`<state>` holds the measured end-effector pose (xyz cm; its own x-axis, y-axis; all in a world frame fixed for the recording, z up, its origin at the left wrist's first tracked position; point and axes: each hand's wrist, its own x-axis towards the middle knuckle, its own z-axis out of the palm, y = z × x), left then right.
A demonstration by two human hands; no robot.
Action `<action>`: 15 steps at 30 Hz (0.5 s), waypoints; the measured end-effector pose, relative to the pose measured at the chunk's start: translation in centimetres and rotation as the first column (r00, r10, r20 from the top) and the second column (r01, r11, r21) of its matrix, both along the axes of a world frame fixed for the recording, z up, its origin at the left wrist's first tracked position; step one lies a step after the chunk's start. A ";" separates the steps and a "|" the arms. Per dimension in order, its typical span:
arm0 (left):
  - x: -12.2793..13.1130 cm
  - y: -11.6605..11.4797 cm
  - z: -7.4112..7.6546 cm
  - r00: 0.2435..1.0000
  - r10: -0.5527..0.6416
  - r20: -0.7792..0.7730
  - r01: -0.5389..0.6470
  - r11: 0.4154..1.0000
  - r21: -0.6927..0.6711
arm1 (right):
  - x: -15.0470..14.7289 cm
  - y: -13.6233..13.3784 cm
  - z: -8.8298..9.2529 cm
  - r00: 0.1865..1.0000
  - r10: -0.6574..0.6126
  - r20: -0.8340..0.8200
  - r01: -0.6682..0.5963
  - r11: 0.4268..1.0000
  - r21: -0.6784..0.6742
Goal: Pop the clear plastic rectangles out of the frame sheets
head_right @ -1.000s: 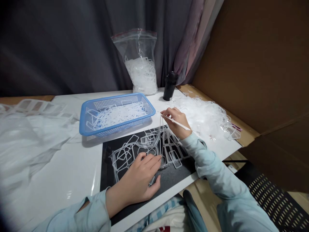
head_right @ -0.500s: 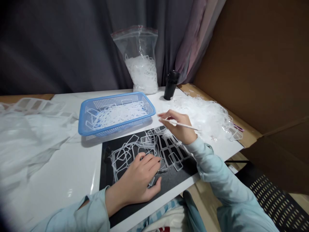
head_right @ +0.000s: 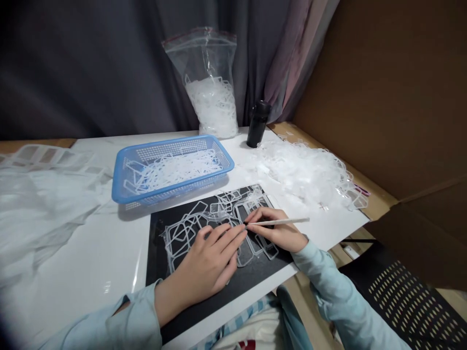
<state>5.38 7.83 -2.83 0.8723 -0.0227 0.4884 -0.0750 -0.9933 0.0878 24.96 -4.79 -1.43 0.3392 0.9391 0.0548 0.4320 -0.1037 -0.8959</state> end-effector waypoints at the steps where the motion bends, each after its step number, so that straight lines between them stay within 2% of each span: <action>1: 0.0 0.0 -0.2 1.000 0.016 -0.016 -0.016 1.000 -0.004 | 0.0 -0.1 -0.2 1.000 0.001 0.004 -0.001 1.000 0.006; 6: 0.2 0.0 -0.3 0.998 0.022 -0.055 -0.026 0.997 -0.072 | -0.1 -0.3 -0.4 0.999 0.017 0.039 -0.017 1.000 0.014; 11: 0.3 0.0 -0.1 0.998 -0.005 -0.055 0.001 0.998 -0.069 | -0.2 -0.3 -0.3 0.995 0.039 0.089 -0.041 0.999 0.020; 15: 0.3 0.0 -0.2 0.998 -0.021 -0.052 0.018 0.997 -0.075 | -0.5 -0.2 -0.1 0.979 0.064 0.192 -0.071 0.997 0.032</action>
